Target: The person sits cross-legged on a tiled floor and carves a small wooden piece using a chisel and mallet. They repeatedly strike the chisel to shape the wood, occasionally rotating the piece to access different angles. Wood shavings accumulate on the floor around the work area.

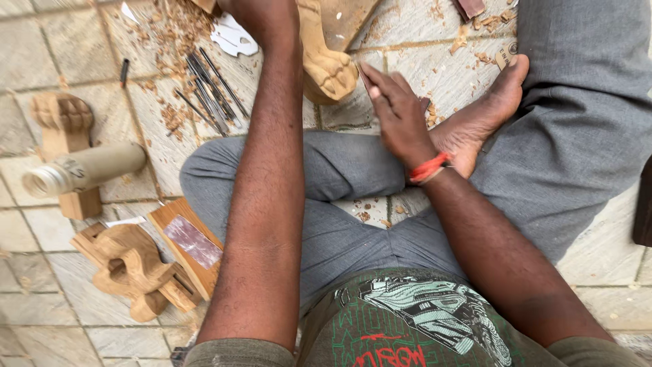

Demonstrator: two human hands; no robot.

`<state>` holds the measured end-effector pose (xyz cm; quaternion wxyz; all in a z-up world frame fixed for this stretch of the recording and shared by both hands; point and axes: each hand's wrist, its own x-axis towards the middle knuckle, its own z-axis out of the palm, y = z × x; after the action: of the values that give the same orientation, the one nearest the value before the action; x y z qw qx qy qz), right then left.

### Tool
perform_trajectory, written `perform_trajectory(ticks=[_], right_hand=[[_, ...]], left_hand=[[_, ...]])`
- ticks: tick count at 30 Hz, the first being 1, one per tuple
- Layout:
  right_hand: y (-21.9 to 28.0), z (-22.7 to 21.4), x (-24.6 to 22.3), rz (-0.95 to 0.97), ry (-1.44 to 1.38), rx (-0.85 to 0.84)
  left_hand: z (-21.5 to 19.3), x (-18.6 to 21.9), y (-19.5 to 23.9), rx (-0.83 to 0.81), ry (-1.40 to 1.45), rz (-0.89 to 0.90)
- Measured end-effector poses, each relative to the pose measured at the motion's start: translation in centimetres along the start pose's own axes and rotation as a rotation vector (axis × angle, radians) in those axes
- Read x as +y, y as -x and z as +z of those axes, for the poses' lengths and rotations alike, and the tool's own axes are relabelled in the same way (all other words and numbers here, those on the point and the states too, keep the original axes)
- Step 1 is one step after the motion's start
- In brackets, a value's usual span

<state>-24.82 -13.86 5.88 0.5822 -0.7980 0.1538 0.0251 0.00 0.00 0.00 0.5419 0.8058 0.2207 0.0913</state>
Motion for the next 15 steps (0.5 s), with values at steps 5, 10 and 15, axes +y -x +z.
perform_trajectory(ticks=[5, 10, 15], right_hand=[[-1.1, -3.2, 0.7, 0.27, -0.716, 0.133], [-0.6, -3.7, 1.2, 0.18, -0.602, 0.289], [0.3, -1.6, 0.6, 0.223, -0.403, 0.313]], left_hand=[[-4.2, 3.1, 1.8, -0.112, 0.464, -0.163], [-10.5, 3.9, 5.2, -0.168, 0.627, -0.131], [-14.4, 4.7, 11.0, -0.158, 0.545, -0.008]])
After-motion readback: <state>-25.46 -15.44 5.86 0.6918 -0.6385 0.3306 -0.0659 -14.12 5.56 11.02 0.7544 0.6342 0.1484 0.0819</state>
